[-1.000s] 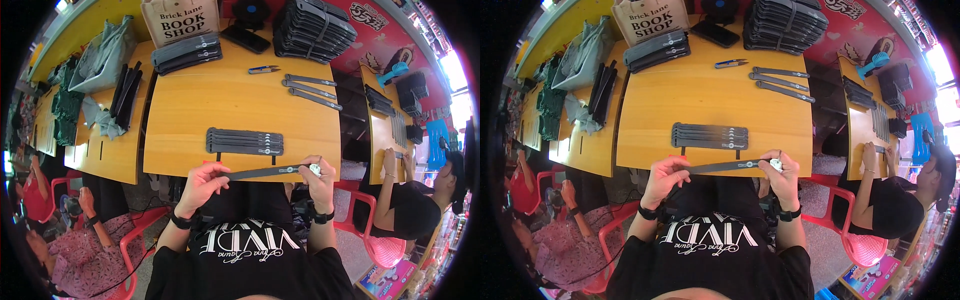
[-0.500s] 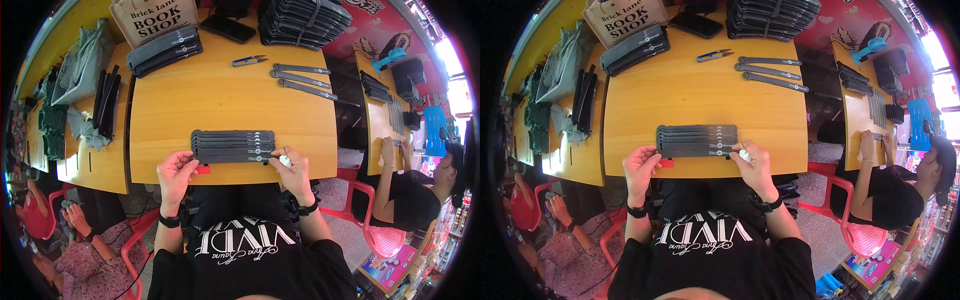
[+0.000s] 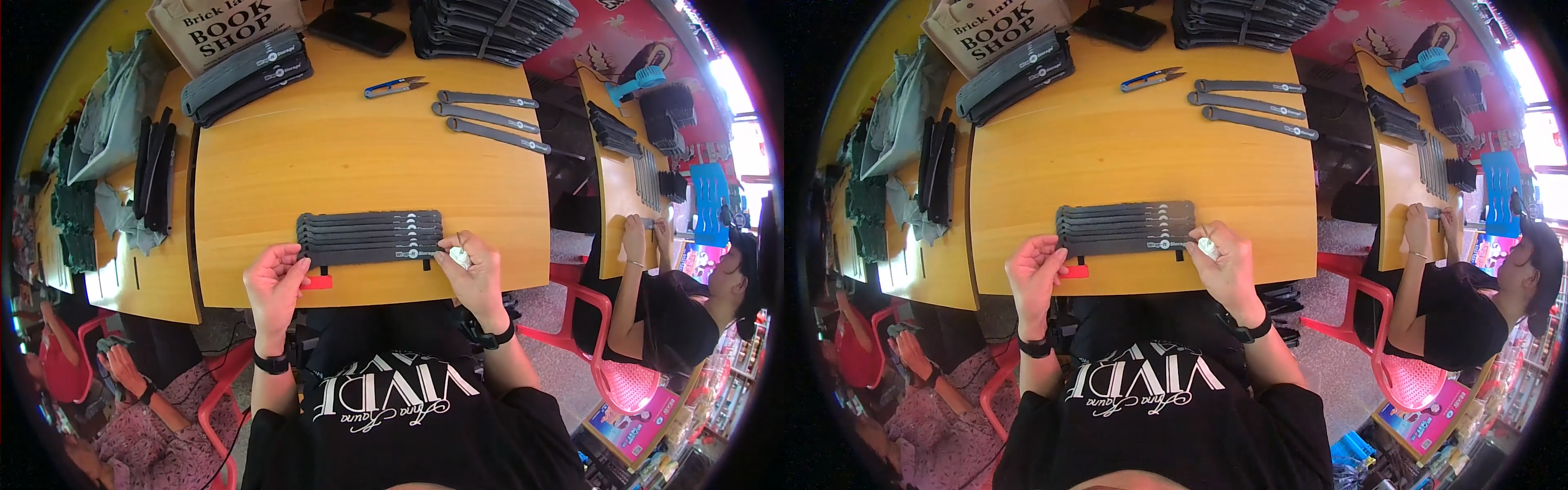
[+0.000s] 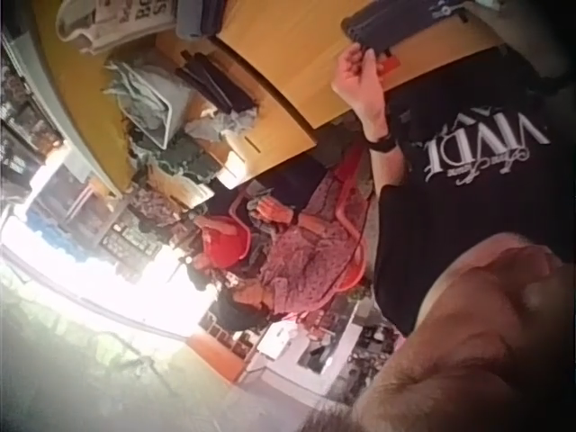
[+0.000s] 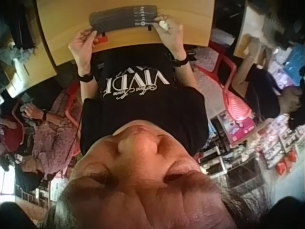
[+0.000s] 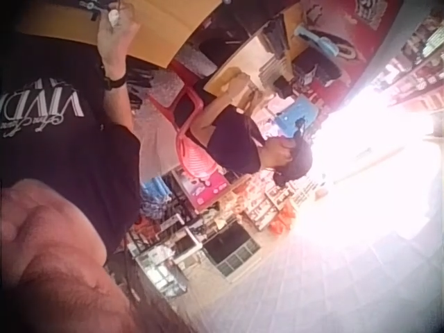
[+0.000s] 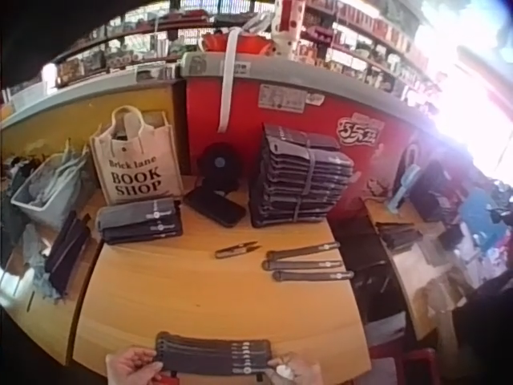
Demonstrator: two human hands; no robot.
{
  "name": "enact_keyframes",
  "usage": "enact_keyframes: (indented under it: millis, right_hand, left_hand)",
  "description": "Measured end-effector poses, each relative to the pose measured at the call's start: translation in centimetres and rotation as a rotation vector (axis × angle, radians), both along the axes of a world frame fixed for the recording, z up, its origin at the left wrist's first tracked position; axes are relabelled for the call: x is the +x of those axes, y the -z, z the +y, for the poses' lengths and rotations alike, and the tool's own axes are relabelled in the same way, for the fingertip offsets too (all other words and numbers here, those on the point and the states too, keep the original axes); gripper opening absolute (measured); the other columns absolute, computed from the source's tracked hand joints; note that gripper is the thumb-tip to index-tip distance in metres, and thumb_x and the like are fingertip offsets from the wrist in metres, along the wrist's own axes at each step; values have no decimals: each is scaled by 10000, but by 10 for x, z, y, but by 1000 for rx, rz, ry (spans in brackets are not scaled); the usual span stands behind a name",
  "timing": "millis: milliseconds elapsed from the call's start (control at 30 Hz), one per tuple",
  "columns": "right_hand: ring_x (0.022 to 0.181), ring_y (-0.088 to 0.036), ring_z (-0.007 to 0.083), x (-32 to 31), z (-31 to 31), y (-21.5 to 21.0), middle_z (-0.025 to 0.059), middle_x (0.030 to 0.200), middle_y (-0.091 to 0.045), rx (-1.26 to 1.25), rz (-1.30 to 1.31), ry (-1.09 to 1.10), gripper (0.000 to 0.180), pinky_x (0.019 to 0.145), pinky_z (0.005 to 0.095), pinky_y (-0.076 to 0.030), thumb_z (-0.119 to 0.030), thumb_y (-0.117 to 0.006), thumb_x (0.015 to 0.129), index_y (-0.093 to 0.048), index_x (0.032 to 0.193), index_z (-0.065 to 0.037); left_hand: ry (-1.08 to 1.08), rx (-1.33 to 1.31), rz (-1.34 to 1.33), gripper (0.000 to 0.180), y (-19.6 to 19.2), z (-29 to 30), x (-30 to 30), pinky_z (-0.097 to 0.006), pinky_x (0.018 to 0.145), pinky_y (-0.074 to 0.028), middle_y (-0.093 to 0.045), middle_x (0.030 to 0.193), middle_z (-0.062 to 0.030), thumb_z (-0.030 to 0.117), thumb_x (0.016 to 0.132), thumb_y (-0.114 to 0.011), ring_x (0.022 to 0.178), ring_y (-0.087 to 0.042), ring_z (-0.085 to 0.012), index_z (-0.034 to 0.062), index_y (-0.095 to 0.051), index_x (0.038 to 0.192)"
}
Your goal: Assembling leather straps by attaching metal hardware and protective stickers.
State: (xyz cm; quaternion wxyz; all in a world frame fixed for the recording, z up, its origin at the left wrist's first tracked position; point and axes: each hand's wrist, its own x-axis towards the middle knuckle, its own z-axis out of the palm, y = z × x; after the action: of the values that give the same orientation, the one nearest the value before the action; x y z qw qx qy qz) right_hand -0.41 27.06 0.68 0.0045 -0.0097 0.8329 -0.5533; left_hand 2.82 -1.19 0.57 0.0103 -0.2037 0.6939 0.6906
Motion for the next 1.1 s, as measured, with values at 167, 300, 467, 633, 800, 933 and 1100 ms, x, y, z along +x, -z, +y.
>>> enact_keyframes:
  millis: [167,300,467,633,800,933,1100]
  right_hand:
    - [579,-512,104,1,1,3,61,666,-581,-34,-40,27,116,521,250,-394,56,-688,727,-603,796,17]
    - [547,-487,55,0,1,5,23,653,-572,-31,-8,34,111,477,230,-378,47,-692,741,-601,797,16]
    - [558,-493,77,-2,-3,2,50,643,-574,-47,7,49,121,501,241,-387,47,-694,727,-593,784,12]
    - [575,-503,79,-3,-5,3,49,651,-577,-14,1,46,133,516,244,-401,37,-703,723,-584,776,11]
    - [576,-478,70,-2,0,5,34,635,-550,-2,36,53,143,518,239,-392,34,-710,723,-577,766,6]
    - [565,-431,49,-1,1,4,-2,611,-501,-17,-78,69,140,499,227,-355,45,-704,728,-576,761,-2]
    - [550,-407,38,-1,-1,5,-20,597,-477,-53,-79,80,135,479,221,-325,53,-696,733,-579,762,-8]
  left_hand:
    - [-6,-19,0,193,-1,2,-1,-162,463,-406,-655,832,-42,-22,837,-651,596,-607,-64,-23,-620,1028]
    - [-14,-21,-9,192,-1,2,-2,-162,459,-404,-655,829,-41,-23,835,-651,599,-611,-65,-24,-620,1025]
    - [-22,-27,3,195,0,2,-2,-164,458,-405,-655,828,-41,-22,833,-654,599,-613,-67,-23,-621,1025]
    - [-43,-44,-17,205,-3,1,1,-171,460,-421,-655,826,-43,-17,823,-669,603,-617,-69,-18,-624,1023]
    - [-51,-46,-2,198,0,6,-1,-177,467,-438,-654,810,-43,-15,817,-677,609,-622,-75,-18,-623,1008]
    - [-53,-29,10,192,-1,7,1,-181,468,-445,-649,788,-42,-23,811,-678,610,-619,-72,-23,-619,994]
    - [-61,-36,32,193,0,7,0,-164,447,-428,-650,738,-42,-20,803,-690,588,-628,-76,-23,-619,983]
